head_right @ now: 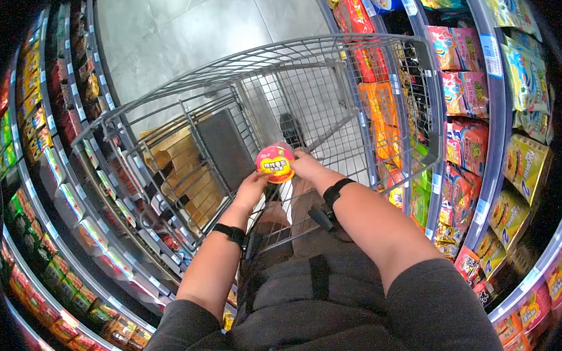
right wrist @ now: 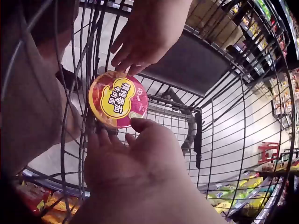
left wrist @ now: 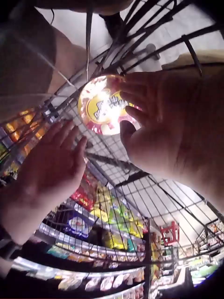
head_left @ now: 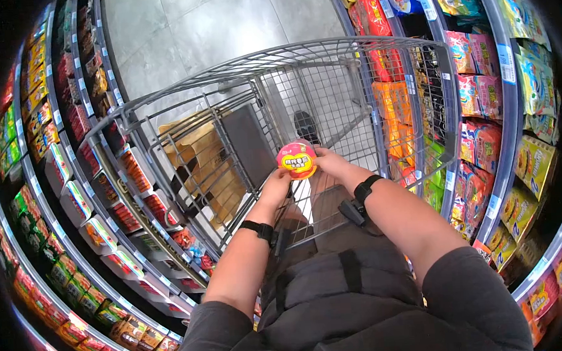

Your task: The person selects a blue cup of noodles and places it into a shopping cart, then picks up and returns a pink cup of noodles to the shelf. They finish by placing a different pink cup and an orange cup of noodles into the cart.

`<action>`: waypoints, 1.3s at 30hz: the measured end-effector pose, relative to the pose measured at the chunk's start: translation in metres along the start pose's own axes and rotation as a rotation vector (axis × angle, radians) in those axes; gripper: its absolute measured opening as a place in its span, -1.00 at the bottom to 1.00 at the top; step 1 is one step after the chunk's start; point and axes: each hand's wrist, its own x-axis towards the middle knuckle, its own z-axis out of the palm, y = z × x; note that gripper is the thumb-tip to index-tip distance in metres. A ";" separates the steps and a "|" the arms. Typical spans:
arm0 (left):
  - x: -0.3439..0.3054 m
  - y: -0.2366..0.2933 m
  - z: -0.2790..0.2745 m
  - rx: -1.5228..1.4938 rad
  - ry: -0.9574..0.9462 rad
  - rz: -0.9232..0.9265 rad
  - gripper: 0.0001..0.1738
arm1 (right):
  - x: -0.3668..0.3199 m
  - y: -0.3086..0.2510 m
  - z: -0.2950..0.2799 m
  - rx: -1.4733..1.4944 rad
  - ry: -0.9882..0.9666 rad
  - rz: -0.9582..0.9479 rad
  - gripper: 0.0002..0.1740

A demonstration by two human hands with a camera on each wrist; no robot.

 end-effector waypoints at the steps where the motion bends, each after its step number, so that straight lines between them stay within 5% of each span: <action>1: -0.009 0.012 -0.003 0.060 -0.004 0.069 -0.50 | -0.005 -0.004 -0.006 0.000 0.005 -0.016 -0.33; 7: -0.117 0.112 -0.038 0.356 0.016 0.306 -0.52 | -0.096 -0.075 -0.047 0.373 0.042 0.168 -0.45; 13: -0.226 0.127 -0.089 0.310 0.113 0.636 -0.53 | -0.177 -0.088 -0.075 0.563 0.011 -0.058 -0.49; 17: -0.305 0.126 -0.120 0.325 0.160 0.691 -0.54 | -0.245 -0.083 -0.075 0.639 0.052 -0.201 -0.53; 19: -0.323 0.107 -0.138 0.350 0.193 0.810 -0.54 | -0.277 -0.071 -0.072 0.719 0.079 -0.239 -0.57; 27: -0.366 0.085 -0.155 0.343 0.101 0.811 -0.56 | -0.378 0.031 -0.037 0.826 0.260 -0.362 -0.61; 39: -0.374 0.120 -0.078 0.494 -0.189 0.959 -0.55 | -0.501 0.127 0.000 1.028 0.587 -0.426 -0.62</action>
